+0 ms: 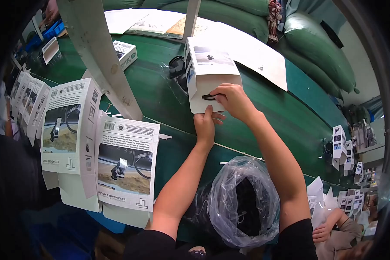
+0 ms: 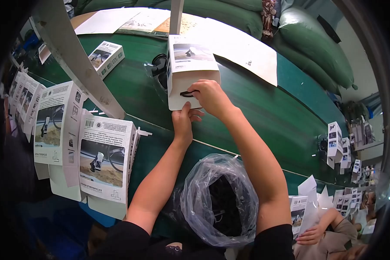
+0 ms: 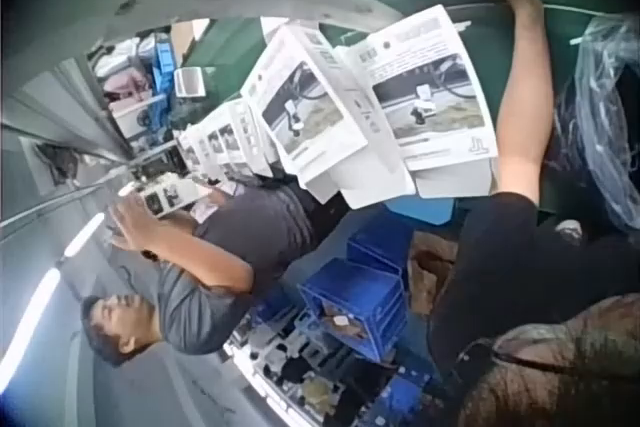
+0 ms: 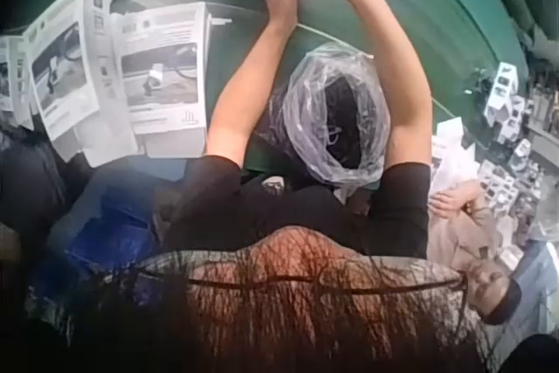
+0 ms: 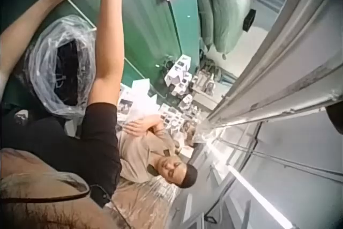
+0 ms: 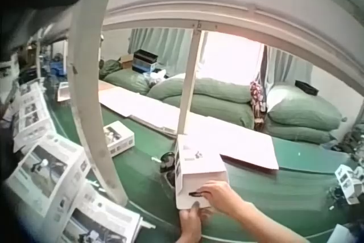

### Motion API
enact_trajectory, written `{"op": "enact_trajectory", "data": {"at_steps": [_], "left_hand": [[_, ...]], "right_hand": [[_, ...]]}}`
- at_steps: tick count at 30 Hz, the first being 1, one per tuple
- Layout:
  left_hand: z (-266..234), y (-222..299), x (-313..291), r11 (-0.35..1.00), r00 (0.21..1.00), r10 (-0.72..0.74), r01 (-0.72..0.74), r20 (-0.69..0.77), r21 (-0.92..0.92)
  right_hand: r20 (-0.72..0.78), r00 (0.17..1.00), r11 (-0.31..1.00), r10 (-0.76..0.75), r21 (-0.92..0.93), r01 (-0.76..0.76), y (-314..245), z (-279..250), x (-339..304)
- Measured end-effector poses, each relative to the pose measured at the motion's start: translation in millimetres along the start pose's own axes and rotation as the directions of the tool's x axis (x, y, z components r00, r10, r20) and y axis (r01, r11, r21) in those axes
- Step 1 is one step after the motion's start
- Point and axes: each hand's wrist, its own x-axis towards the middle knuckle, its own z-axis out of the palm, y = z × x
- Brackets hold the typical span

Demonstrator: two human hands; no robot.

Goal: Packaging small electronic components into individual cardboard boxes on a factory assembly line.

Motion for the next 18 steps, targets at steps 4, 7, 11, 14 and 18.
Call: {"op": "enact_trajectory", "data": {"at_steps": [4,7,11,14,18], "left_hand": [[2.5,-6.7,-2.5,1.000,0.999,0.019,-0.019,0.031,0.024],[2.0,-9.5,-4.7,0.999,0.998,0.022,-0.024,0.058,0.038],[1.8,-13.9,-8.1,0.999,0.995,0.008,-0.012,0.101,0.042],[7.0,-19.4,-12.0,0.997,0.991,-0.001,-0.008,0.132,0.073],[12.8,-17.3,-17.6,0.992,0.987,-0.062,0.044,0.151,0.116]], "right_hand": [[-0.126,0.988,0.989,-0.086,-0.128,0.070,10.5,8.8,-8.6],[-0.165,0.980,0.979,-0.109,-0.189,0.077,14.6,14.1,-16.4],[-0.151,0.985,0.969,-0.080,-0.245,0.041,21.5,14.6,-28.3],[-0.047,0.995,0.950,-0.092,-0.303,0.073,33.6,6.6,-41.0],[-0.064,0.980,0.892,-0.190,-0.429,0.144,23.1,-13.2,-69.7]]}}
